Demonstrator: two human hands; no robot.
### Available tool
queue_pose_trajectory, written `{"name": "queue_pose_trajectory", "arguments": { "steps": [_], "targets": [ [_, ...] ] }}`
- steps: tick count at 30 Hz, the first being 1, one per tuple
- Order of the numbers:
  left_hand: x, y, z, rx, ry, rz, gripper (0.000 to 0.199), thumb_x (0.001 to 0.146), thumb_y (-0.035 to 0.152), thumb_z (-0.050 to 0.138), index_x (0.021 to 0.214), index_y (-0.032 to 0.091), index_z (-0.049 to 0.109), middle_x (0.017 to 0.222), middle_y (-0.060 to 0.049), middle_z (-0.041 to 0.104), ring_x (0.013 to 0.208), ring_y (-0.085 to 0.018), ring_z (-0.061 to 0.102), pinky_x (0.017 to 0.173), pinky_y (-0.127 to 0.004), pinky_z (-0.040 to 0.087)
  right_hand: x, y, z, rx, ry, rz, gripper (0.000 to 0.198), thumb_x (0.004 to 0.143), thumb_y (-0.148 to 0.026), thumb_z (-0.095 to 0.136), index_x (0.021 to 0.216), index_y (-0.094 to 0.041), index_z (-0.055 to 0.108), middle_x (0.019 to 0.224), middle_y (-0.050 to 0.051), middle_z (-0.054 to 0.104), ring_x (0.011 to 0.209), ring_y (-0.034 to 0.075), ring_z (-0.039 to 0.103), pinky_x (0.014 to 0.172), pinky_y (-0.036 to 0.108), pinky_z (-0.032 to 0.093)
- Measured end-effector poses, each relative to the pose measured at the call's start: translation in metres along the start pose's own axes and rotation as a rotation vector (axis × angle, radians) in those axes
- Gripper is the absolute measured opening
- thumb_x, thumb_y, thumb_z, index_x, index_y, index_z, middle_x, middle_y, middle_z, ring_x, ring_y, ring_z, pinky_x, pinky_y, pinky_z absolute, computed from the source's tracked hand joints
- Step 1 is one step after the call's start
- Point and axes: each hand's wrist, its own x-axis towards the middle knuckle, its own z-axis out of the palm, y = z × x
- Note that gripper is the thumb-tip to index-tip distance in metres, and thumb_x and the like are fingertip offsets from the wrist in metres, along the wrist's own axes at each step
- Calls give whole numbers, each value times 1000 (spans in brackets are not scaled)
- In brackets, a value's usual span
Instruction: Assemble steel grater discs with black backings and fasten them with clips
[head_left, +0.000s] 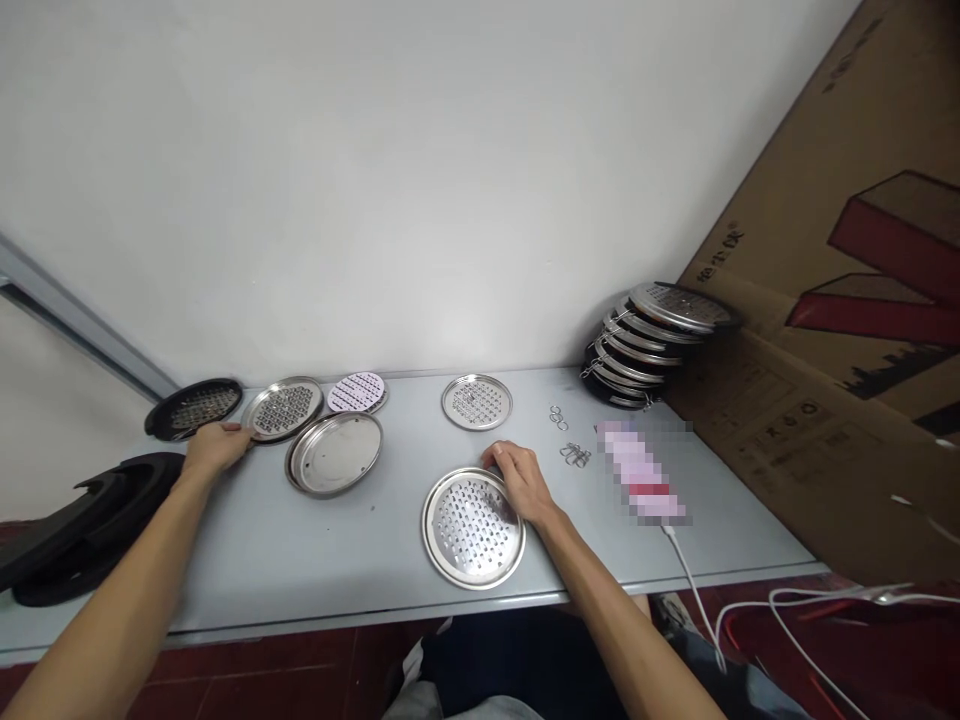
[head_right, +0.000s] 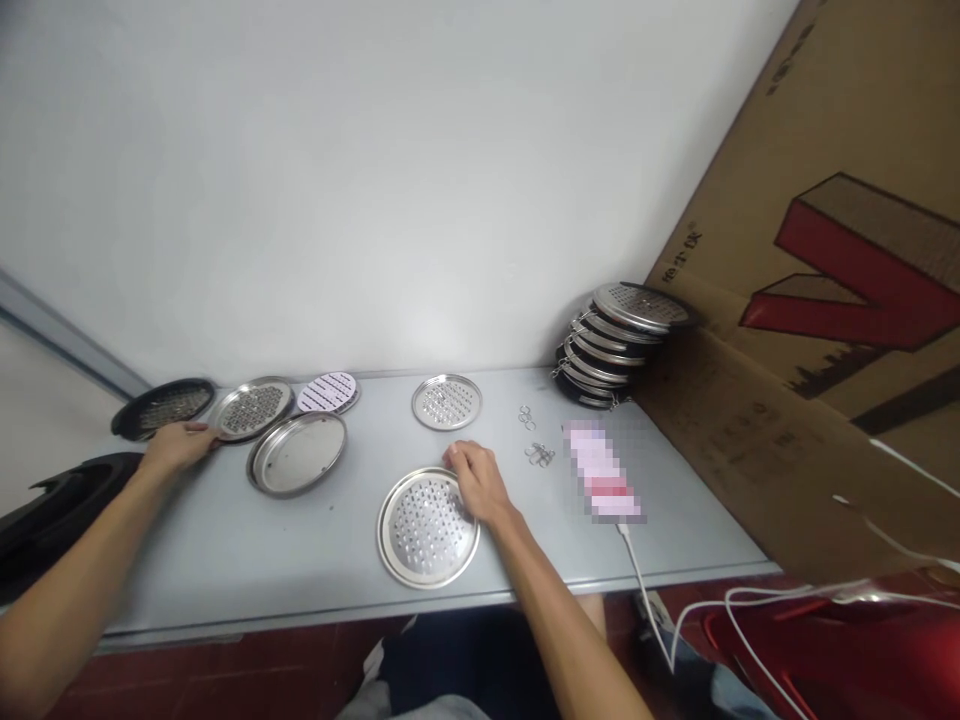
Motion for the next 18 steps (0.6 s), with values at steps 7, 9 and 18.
{"name": "queue_pose_trajectory", "arguments": {
  "steps": [7, 9, 18],
  "targets": [
    [3, -10, -8, 131, -45, -319, 30, 97, 38, 63, 114, 13, 65, 111, -7, 68, 96, -21, 68, 83, -40, 59, 0, -1, 0, 3, -3, -3, 51, 105, -45, 34, 73, -20, 66, 76, 4, 68, 76, 20, 62, 75, 32, 44],
    [3, -4, -12, 137, 10, -331, 27, 91, 37, 68, 94, 10, 68, 95, -8, 70, 90, -25, 68, 81, -44, 58, 0, -2, 0, 0, -2, -5, 52, 105, -45, 34, 73, -20, 66, 75, 4, 68, 75, 20, 62, 75, 32, 44],
    [-2, 35, -25, 93, 165, -300, 17, 68, 21, 67, 60, 17, 53, 57, -5, 60, 90, -34, 67, 89, -55, 51, 0, -3, 0, 6, 1, -7, 51, 104, -45, 35, 72, -20, 66, 75, 4, 68, 74, 20, 62, 74, 32, 43]
  ]
}}
